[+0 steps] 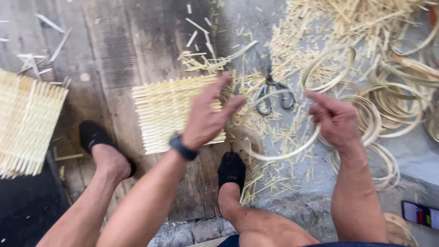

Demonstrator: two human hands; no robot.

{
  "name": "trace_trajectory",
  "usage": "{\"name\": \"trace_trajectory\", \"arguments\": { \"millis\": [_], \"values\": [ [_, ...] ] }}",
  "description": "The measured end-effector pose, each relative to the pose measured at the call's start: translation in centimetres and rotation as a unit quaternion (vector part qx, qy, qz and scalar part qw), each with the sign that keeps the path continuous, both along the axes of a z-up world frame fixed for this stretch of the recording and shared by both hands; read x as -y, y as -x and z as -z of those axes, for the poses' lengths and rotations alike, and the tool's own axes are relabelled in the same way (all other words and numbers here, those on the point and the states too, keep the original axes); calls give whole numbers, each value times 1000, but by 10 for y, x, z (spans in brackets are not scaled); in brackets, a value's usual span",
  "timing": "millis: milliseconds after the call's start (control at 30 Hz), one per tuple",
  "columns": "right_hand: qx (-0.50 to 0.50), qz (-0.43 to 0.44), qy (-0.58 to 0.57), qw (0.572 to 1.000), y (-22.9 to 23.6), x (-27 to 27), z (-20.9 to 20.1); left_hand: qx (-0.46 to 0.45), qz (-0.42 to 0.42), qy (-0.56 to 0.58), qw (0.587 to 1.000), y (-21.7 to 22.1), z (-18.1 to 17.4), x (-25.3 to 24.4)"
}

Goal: Weaving bamboo strips into a flat base, fitting it into a circular frame, and trimming the excess with scissors.

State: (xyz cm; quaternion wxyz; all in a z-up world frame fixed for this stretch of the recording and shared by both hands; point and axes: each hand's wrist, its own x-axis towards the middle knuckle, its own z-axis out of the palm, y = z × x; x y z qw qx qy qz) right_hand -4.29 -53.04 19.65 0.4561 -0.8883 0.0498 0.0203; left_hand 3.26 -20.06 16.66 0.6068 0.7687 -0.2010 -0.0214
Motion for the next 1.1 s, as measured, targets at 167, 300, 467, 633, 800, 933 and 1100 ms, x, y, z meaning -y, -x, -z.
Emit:
{"name": "trace_trajectory", "arguments": {
  "millis": [167, 300, 467, 633, 800, 933, 1100],
  "values": [
    [-30, 8, -157, 987, -31, -74, 10, -319, 11, 130, 939, 3, 36, 13],
    [-146, 58, -405, 901, -30, -76, 38, -531, -36, 261, 805, -4, 54, -23],
    [-267, -10, -361, 893, -47, -89, 37, -553, -4, 194, 810, 0, 48, -44],
    [-364, -37, -257, 894, -56, -117, 46, -531, 1, 112, 840, 5, 32, -58],
    [-292, 86, -517, 800, -54, -123, 55, -561, -114, 329, 751, 29, 64, -83],
    [-344, 69, -462, 815, -59, -133, 57, -546, -142, 382, 732, 35, 71, -83],
    [-289, 138, -447, 835, -54, -135, 79, -558, -135, 394, 717, 38, 84, -86]
  ]
}}
